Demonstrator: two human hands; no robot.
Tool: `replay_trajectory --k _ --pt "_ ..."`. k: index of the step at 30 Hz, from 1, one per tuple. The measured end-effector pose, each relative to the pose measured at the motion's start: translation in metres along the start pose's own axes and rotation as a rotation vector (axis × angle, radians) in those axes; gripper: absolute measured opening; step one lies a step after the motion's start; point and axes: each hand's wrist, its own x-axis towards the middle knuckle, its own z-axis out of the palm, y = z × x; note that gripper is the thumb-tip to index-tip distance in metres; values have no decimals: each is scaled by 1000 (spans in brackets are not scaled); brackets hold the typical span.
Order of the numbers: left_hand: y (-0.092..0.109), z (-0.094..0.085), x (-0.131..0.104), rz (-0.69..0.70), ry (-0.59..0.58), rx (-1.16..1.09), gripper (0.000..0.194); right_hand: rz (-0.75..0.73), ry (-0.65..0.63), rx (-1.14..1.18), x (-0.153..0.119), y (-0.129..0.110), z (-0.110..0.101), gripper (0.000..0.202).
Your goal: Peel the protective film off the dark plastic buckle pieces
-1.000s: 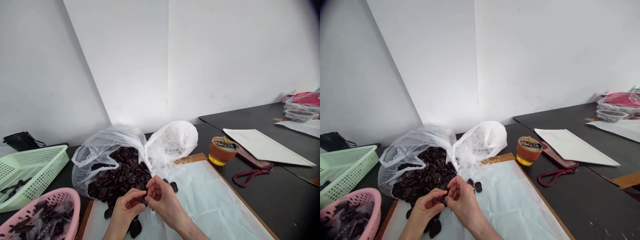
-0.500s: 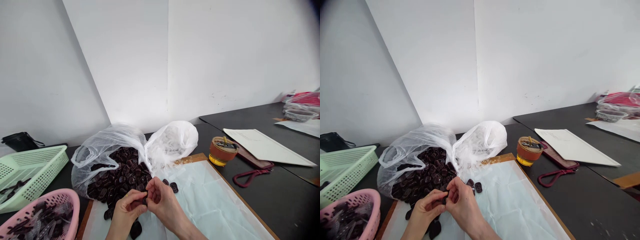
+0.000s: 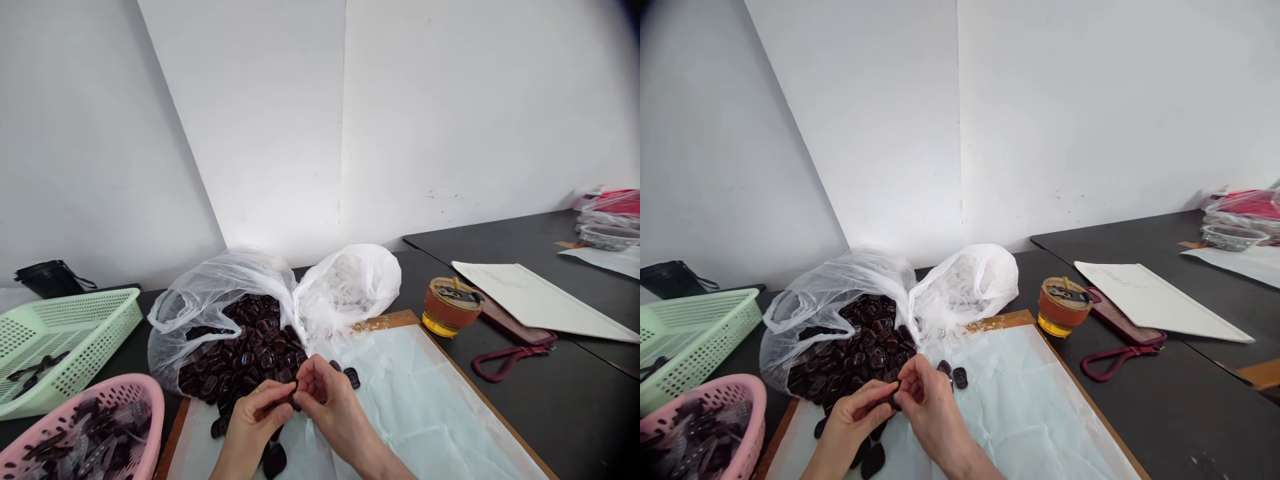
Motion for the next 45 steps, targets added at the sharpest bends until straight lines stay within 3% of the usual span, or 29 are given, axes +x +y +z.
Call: replay_trajectory --k 5,9,12,15,18,22,26,29,34,37,40,41,43,45 --pt "10 4 -2 -94 2 -92 23 -3 -3 -9 0 3 0 17" --pt "18 7 -4 -115 89 -151 27 -36 -9 -94 -1 -4 -2 17" --pt "23 10 -5 -106 151 -237 27 -201 -67 -252 -4 -11 -6 34" --pt "25 11 -5 -82 106 -269 27 -379 -114 -406 -5 -10 -5 43" --pt "25 8 -4 -72 90 -257 24 -433 -64 -470 -4 -3 -2 29" --pt "25 -1 -3 -109 120 -338 19 -464 33 -518 -1 1 -2 32" --pt "24 -8 -3 -78 138 -362 21 -456 40 -540 0 1 -5 33" --pt "20 -9 -2 -66 96 -303 11 -455 38 -538 -1 2 -6 32" --pt "6 -3 -2 -97 -115 -118 35 -459 1 -555 -3 5 0 30" --pt "3 0 -3 -190 -142 -5 35 -444 -86 -536 -3 3 -1 28" --pt "18 -9 -5 -222 56 -240 36 -336 -125 -458 1 -7 -19 30" --pt "28 -16 -6 -194 164 -393 33 -276 -110 -458 2 -11 -28 20" --pt "50 -34 -9 -40 315 -746 24 -242 -161 -522 4 -20 -46 28" --pt "71 -52 -13 236 379 -1087 29 -238 -224 -641 5 -27 -59 43"
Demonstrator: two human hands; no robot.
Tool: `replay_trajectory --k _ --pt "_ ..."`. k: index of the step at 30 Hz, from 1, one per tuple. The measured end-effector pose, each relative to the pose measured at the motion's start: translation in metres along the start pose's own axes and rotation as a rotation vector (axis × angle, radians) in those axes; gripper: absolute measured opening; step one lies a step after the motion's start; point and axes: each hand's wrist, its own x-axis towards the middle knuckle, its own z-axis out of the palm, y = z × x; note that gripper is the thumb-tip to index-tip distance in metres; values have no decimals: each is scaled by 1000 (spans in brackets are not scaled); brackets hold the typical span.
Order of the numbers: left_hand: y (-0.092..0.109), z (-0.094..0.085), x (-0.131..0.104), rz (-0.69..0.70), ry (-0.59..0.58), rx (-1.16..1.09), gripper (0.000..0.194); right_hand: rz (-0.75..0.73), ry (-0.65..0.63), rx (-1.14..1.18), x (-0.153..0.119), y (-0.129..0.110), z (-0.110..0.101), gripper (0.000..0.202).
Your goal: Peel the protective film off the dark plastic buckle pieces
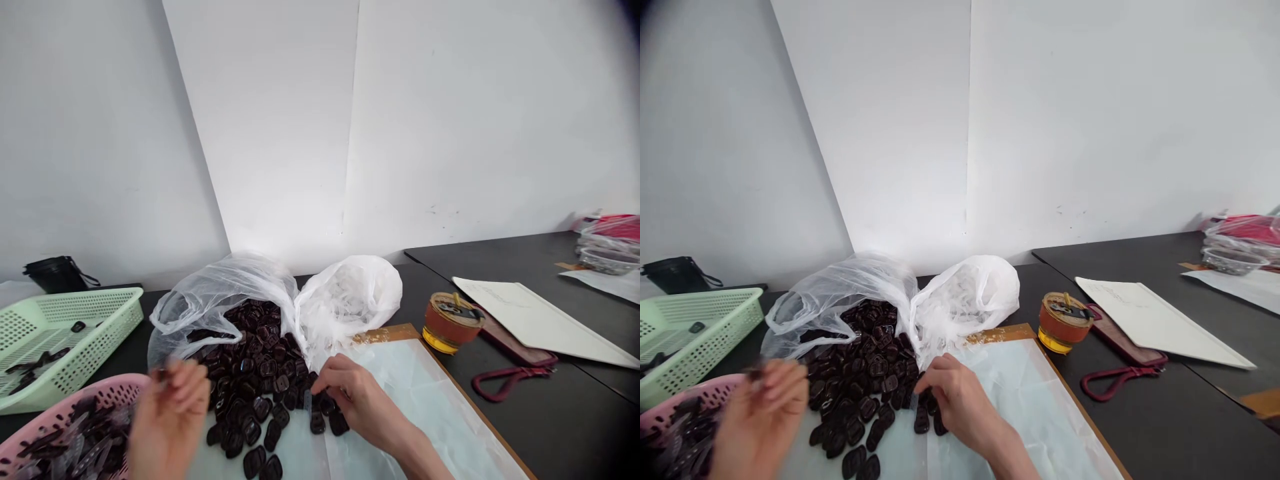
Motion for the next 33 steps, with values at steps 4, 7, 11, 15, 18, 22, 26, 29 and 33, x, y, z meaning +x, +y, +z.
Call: replay_trajectory --k 4,7,11,15,18,22,26,29,33 --pt "15 9 1 99 39 -173 61 107 -34 -156 1 -1 0 31" --pt "-8 7 -3 -8 23 134 54 242 -10 -252 5 -3 18 9" --pt "-39 0 -9 -78 -142 811 34 292 -84 -443 7 -3 44 35" --pt "-48 -9 -12 -127 -322 1328 22 238 -46 -368 5 -1 57 21" --pt "-47 -15 -11 -139 -417 1544 9 206 64 -169 5 0 56 17" --pt "-42 -20 -10 -217 -550 1663 27 217 142 318 8 -1 50 15" --pt "-41 -23 -9 -238 -580 1748 26 254 168 783 10 -4 47 18" --pt "-43 -23 -8 -211 -543 1758 20 295 146 1025 11 -8 47 23" --pt "-48 -18 -9 -272 -400 1415 9 342 86 1147 11 -10 48 31"
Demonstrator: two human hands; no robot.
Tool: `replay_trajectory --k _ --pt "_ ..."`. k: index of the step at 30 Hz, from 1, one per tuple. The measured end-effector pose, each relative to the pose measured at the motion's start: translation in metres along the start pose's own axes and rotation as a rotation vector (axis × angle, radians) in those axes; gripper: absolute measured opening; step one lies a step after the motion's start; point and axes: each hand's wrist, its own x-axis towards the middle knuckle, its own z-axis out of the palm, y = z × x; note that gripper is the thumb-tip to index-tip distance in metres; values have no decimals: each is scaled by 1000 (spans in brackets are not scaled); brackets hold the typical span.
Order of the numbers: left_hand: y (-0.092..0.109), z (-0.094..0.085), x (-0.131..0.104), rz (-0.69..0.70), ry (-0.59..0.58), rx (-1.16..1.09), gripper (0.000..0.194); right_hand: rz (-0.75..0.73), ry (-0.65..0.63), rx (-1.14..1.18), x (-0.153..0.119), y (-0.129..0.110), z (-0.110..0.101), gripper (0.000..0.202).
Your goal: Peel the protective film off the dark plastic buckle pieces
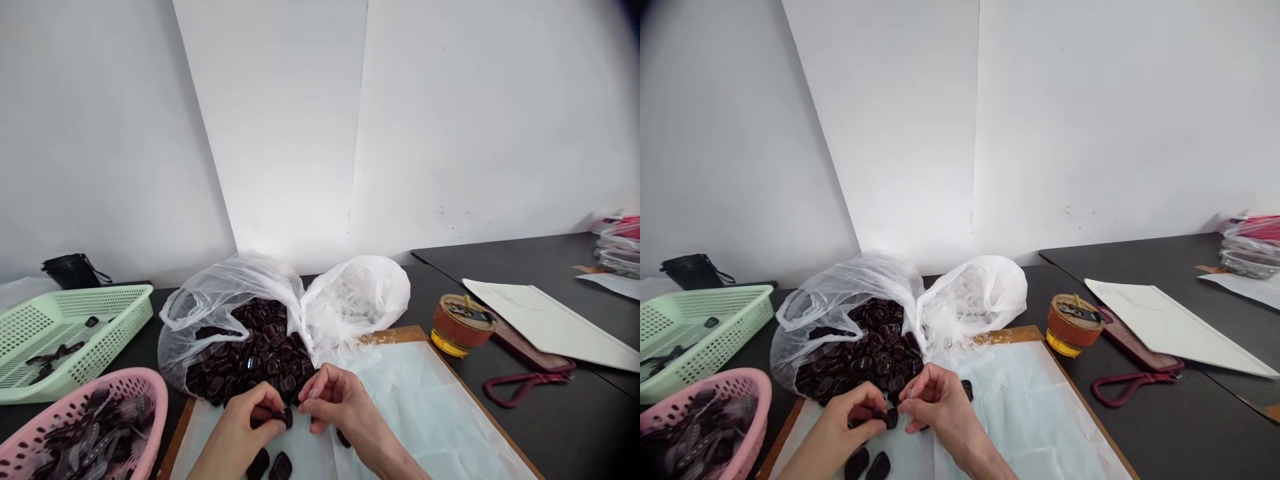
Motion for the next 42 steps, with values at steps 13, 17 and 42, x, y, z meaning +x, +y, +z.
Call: replay_trajectory --k 13,17,42 --pt "5 14 2 -104 120 -601 28 136 9 12 1 5 0 36" --pt "5 14 1 -156 102 -649 33 145 13 9 2 6 -1 36" --pt "-9 47 5 -178 -226 -536 39 38 45 212 3 11 10 31"
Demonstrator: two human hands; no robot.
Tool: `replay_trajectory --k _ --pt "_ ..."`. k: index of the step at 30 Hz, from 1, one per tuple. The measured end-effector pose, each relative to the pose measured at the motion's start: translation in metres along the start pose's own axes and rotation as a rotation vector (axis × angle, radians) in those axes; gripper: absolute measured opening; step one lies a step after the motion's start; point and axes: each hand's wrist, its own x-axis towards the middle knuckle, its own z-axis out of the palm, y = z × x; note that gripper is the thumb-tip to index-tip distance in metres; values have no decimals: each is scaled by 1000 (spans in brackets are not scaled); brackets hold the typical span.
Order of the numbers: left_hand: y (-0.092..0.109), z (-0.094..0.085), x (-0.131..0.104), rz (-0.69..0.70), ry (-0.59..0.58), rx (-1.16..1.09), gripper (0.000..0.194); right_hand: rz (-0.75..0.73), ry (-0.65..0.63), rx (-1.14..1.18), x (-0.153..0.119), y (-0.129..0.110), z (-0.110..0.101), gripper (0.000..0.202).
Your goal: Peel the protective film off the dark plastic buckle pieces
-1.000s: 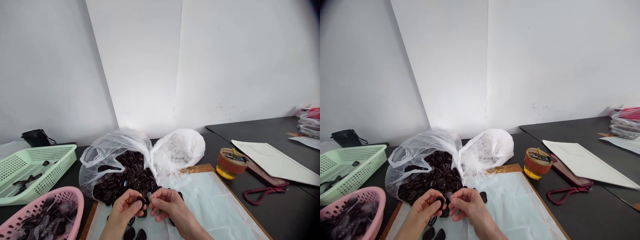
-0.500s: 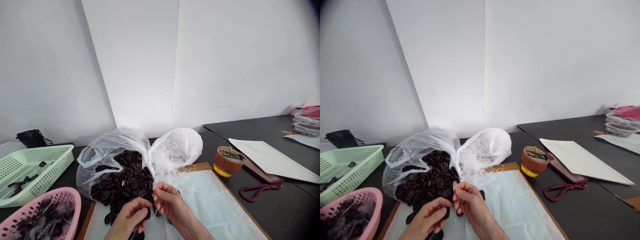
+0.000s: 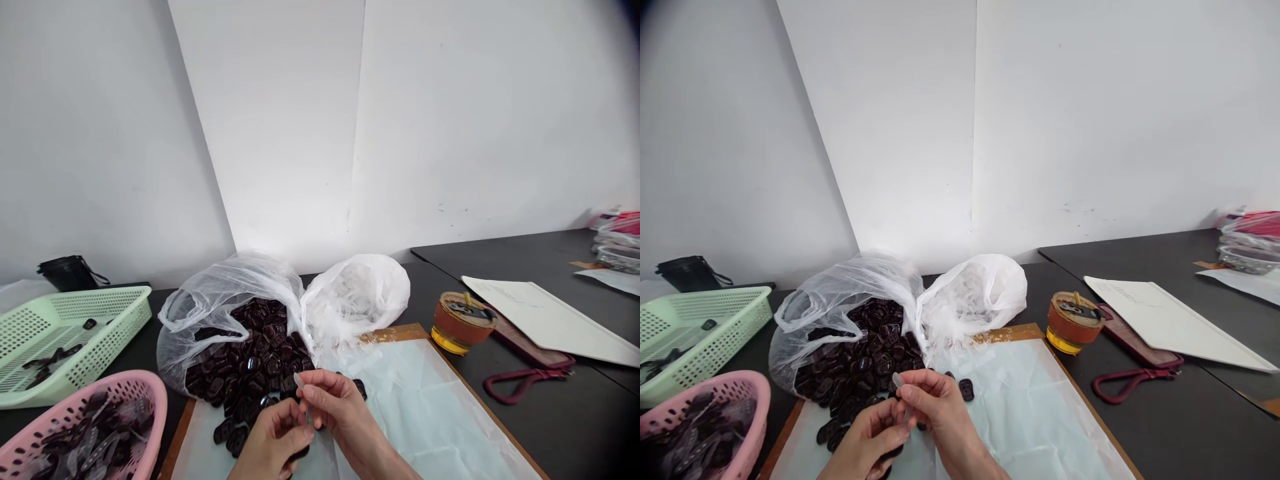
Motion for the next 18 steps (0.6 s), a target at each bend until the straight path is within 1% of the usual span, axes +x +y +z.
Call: replay_trajectory --k 4,8,11,14,16,18 --pt "-2 1 0 18 11 49 41 -48 69 -108 1 1 1 36" --pt "-5 0 0 27 28 148 40 -33 84 -128 0 0 0 37" --pt "-6 -5 1 49 88 147 42 -32 99 -121 -1 -3 -2 36" --pt "-5 -10 2 92 160 148 43 11 105 -126 -3 -9 -6 34" --pt "-3 -13 1 77 209 118 42 20 105 -160 -4 -13 -8 31" --pt "-2 -13 0 45 247 33 44 4 98 -215 -4 -17 -10 28"
